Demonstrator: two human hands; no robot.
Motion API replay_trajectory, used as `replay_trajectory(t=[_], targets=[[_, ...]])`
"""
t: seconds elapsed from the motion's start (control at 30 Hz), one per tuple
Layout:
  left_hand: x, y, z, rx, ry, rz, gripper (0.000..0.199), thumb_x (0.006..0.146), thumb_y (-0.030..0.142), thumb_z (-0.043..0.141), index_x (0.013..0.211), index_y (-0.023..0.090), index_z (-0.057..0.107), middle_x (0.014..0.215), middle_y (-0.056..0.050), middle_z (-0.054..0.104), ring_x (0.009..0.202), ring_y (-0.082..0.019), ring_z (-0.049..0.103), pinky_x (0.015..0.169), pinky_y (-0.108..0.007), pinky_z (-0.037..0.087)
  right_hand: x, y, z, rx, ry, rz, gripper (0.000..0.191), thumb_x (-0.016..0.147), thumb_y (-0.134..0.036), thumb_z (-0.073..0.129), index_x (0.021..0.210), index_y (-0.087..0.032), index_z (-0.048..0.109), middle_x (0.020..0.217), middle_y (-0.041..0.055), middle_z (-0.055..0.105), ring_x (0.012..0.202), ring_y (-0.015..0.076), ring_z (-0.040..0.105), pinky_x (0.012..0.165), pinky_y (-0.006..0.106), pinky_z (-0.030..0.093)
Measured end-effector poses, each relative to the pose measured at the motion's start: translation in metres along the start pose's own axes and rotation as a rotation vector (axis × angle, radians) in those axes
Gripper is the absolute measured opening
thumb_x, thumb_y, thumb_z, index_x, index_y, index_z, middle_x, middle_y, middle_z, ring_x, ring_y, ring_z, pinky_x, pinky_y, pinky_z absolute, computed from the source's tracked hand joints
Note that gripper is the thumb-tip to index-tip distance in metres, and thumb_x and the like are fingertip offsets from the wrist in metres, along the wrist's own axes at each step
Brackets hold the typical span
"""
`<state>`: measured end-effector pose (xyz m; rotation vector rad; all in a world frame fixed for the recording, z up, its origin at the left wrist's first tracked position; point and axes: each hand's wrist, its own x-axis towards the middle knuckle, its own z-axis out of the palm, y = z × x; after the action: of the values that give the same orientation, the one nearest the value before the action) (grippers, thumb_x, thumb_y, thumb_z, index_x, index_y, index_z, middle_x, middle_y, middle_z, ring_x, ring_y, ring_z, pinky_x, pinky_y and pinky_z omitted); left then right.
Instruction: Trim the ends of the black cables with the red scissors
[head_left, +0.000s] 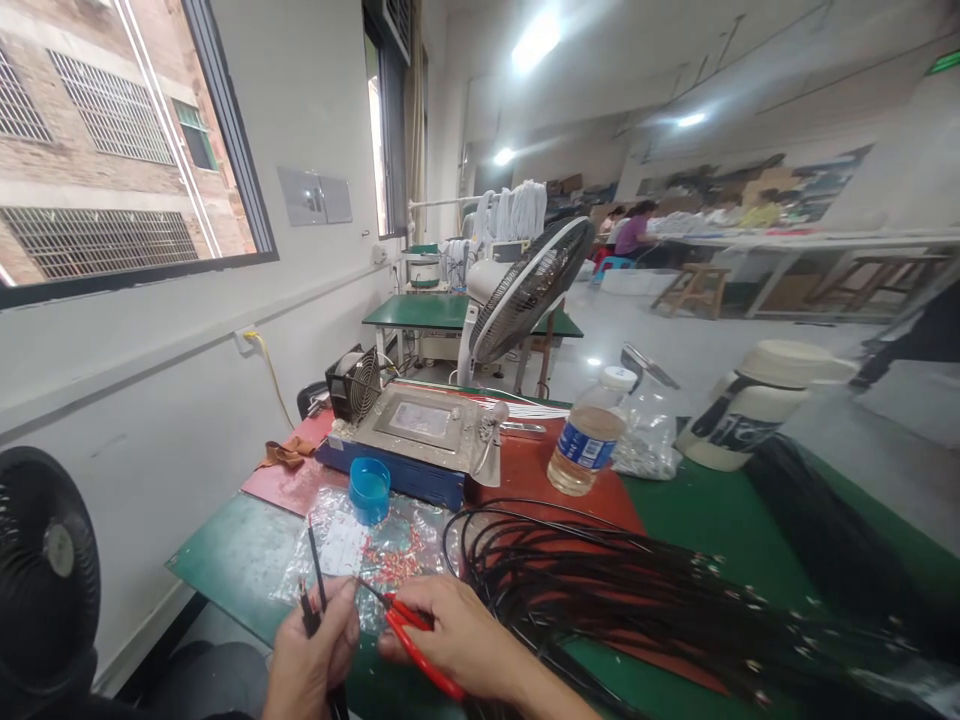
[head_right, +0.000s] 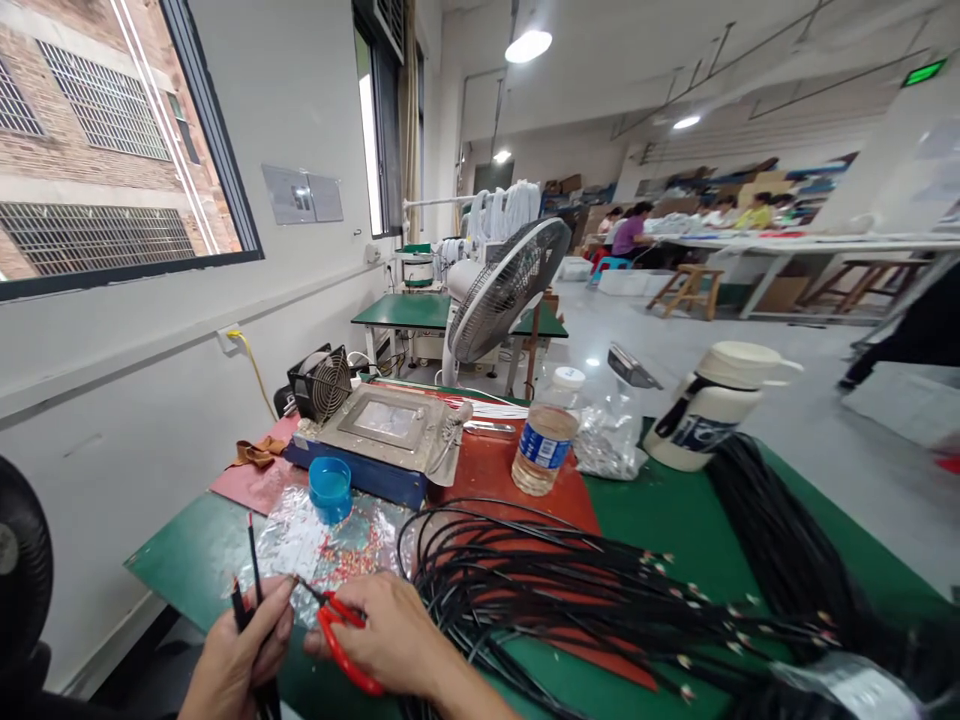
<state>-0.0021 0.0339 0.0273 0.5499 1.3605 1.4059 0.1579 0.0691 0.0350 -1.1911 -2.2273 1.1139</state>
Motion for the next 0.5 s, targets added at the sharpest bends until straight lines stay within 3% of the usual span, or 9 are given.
replay_trajectory(t=[0.37,0.5], targets=[[0.011,0.001,0.002,0.155,-0.029,0.060,0.054,0.046,0.055,0.078,0.071,0.009,0.064,0.035,0.007,0.045,0.030,0.001,0.024,0.033,-0.014,0.011,0.005,0.008,0.003,-0.113,0.070,0.073,0.037,0.070,-0.043,0.062,0.049,-0.015,0.049,0.049,-0.0062,0.033,0.049,0.0063,0.030,0.048,0.021,0.017],[0.014,-0.006,-0.002,0.120,-0.084,0.034,0.049,0.051,0.053,0.077,0.072,0.010,0.064,0.035,0.008,0.043,0.030,0.001,0.021,0.033,-0.014,0.011,0.009,0.011,0.009,-0.023,0.084,0.100,0.043,0.069,-0.043,0.064,0.045,-0.014,0.043,0.047,-0.0065,0.026,0.048,0.0059,0.025,0.046,0.021,0.016]])
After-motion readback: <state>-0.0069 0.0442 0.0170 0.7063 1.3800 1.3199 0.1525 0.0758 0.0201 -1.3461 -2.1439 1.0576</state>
